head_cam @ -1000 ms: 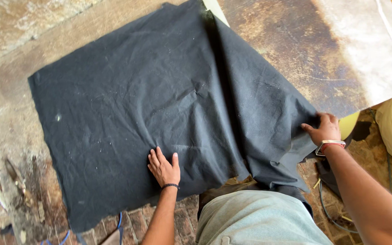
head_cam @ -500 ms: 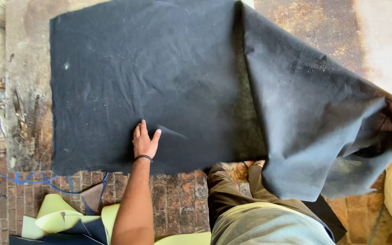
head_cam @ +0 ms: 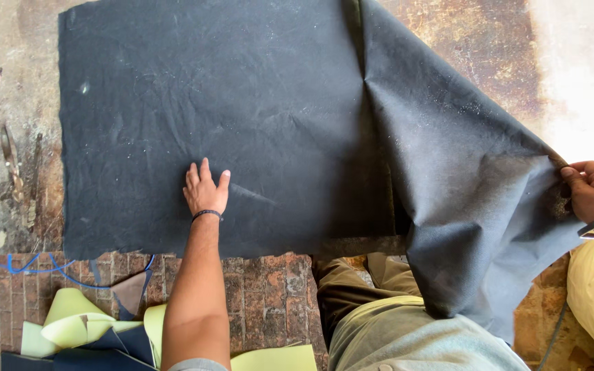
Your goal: The person unfolds a dark fabric sheet and spreads it flat on a work table, then trims strips off its edges using shears. They move cut scraps aside, reposition the fabric over a foam sheet, and finally pick up a spray gun and spray adhesive onto the foam sheet.
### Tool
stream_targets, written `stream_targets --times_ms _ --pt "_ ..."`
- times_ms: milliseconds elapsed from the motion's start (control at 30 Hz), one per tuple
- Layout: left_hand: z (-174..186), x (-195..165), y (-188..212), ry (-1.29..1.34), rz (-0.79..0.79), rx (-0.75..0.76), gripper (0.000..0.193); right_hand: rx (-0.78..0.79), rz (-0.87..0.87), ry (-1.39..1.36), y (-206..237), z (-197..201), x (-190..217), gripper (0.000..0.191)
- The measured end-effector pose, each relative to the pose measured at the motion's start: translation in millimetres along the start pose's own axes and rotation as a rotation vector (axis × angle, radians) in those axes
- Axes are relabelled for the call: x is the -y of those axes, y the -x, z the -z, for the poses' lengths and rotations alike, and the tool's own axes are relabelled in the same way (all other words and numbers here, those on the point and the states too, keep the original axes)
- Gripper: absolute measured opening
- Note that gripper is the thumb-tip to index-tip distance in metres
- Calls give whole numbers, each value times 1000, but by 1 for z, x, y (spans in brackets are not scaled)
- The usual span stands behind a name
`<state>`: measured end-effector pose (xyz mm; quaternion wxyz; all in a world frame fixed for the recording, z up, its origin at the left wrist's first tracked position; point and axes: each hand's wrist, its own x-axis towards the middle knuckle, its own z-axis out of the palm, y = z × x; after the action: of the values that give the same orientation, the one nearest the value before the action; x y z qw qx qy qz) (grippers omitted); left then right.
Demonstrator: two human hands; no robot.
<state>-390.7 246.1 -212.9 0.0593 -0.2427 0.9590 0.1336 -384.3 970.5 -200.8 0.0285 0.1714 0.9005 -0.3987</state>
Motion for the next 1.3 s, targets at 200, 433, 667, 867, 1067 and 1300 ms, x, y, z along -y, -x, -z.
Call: stream_targets --times_ms 200,433,667,867,1067,1300 --pt "-26 -78 -41 -145 -272 -69 83 32 -95 -10 -3 -4 3 28" --pt "-86 -249 86 -208 -880 -59 87 27 -48 244 -30 -12 5 37" --pt "-90 -281 143 -126 -1092 408 77 73 213 275 -97 -96 113 59" --pt "-38 -187 30 406 -749 161 54 142 222 313 -172 -193 249 83" --pt "-21 -85 -151 -38 -211 -165 87 67 218 423 -253 -267 314 87" --pt "-47 -85 -205 -242 -286 -28 91 -6 248 275 -245 -267 333 21"
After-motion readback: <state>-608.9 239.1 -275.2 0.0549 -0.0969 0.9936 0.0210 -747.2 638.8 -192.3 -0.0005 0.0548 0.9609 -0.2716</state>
